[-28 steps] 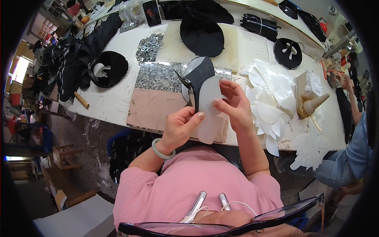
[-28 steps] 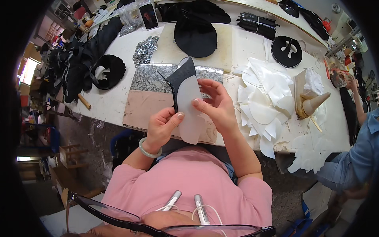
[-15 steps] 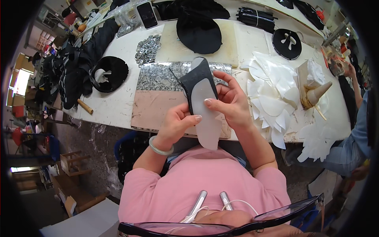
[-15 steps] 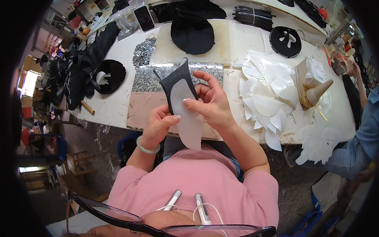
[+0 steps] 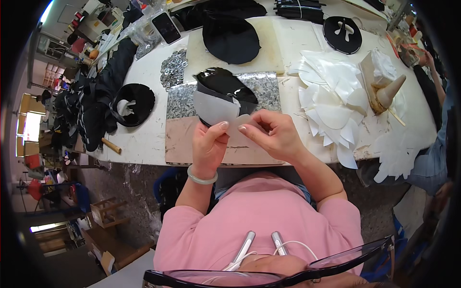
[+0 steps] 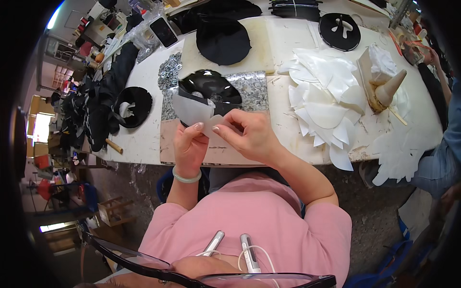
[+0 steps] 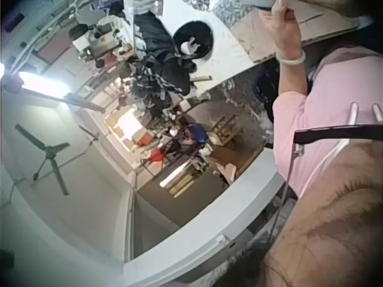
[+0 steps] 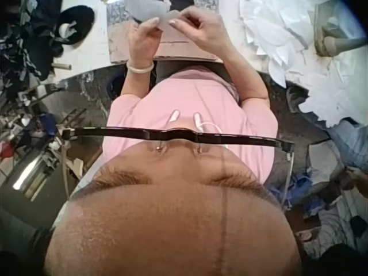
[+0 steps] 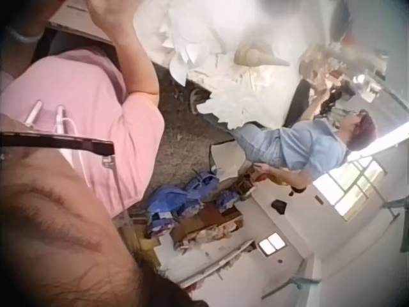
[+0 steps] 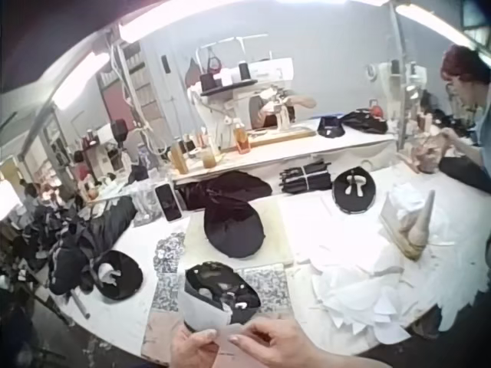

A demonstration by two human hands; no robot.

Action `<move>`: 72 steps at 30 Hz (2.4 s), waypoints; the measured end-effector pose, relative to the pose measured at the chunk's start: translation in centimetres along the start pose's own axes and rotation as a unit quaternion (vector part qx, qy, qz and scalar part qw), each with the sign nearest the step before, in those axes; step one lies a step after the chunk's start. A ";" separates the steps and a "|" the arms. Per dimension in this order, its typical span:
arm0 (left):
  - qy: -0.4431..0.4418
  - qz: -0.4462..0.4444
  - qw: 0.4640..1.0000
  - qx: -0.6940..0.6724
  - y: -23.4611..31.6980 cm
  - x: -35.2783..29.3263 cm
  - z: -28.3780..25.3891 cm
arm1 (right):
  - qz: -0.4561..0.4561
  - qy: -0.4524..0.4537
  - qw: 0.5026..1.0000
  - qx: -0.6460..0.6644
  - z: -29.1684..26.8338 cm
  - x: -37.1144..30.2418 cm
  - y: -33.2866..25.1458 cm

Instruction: The person assembles shoe upper components by inserting white stiffener pads into the upper pieces and pressing black fabric lining pieces into the interior by hand.

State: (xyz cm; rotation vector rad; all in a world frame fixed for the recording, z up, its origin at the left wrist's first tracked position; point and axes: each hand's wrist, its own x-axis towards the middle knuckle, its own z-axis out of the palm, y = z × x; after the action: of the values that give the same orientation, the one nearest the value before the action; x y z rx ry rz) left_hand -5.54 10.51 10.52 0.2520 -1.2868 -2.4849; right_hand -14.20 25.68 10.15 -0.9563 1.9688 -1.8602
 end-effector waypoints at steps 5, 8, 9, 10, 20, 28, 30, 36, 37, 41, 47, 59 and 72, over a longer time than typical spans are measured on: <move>-0.007 -0.028 0.998 -0.053 -1.2 -0.4 -1.7 | 0.005 -0.022 1.000 -0.014 0.3 0.1 0.1; 0.013 0.029 0.999 -0.033 -1.9 -0.7 -2.5 | 0.015 -0.029 0.999 -0.012 0.5 -0.1 0.2; 0.015 0.028 0.999 -0.034 -2.1 -0.9 -2.5 | 0.017 -0.029 0.999 -0.006 0.6 -0.2 0.2; 0.026 0.042 0.999 -0.017 -2.3 -0.9 -2.4 | 0.019 -0.027 0.999 -0.006 0.7 -0.2 0.3; 0.053 0.143 0.967 0.205 -3.1 -1.3 -2.4 | 0.011 -0.019 0.999 -0.024 1.4 0.3 1.3; 0.032 0.123 0.963 0.238 -1.6 -0.9 -3.3 | 0.007 -0.042 0.998 -0.055 1.7 1.6 1.0; 0.024 0.091 0.962 0.257 -1.0 -1.0 -3.7 | 0.022 -0.066 0.994 -0.082 2.0 1.8 1.1; 0.031 0.102 0.947 0.302 -1.0 -0.4 -4.6 | 0.094 -0.120 0.987 -0.051 2.7 1.7 3.3; 0.034 0.113 0.946 0.301 -0.8 -0.4 -4.6 | 0.107 -0.113 0.988 0.020 2.9 1.2 4.5; 0.033 0.055 0.943 0.325 -0.9 -0.8 -5.0 | 0.090 -0.111 0.990 -0.019 2.8 1.1 4.9; 0.010 0.091 0.941 0.327 -0.9 -0.8 -5.0 | 0.136 -0.064 0.985 -0.089 3.3 1.9 4.4; 0.041 0.064 0.940 0.332 0.1 1.1 -5.7 | 0.111 -0.104 0.986 -0.071 3.2 5.1 5.7; -0.124 0.172 0.714 0.667 6.7 0.2 -0.9 | -0.310 0.029 0.852 -0.421 0.6 9.1 0.9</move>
State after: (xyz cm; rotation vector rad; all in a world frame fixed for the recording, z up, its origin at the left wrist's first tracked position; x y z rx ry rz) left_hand -4.07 6.11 15.48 -0.0362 -2.6960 -0.8716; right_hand -20.87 19.58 11.44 -1.9813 2.8114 -1.1689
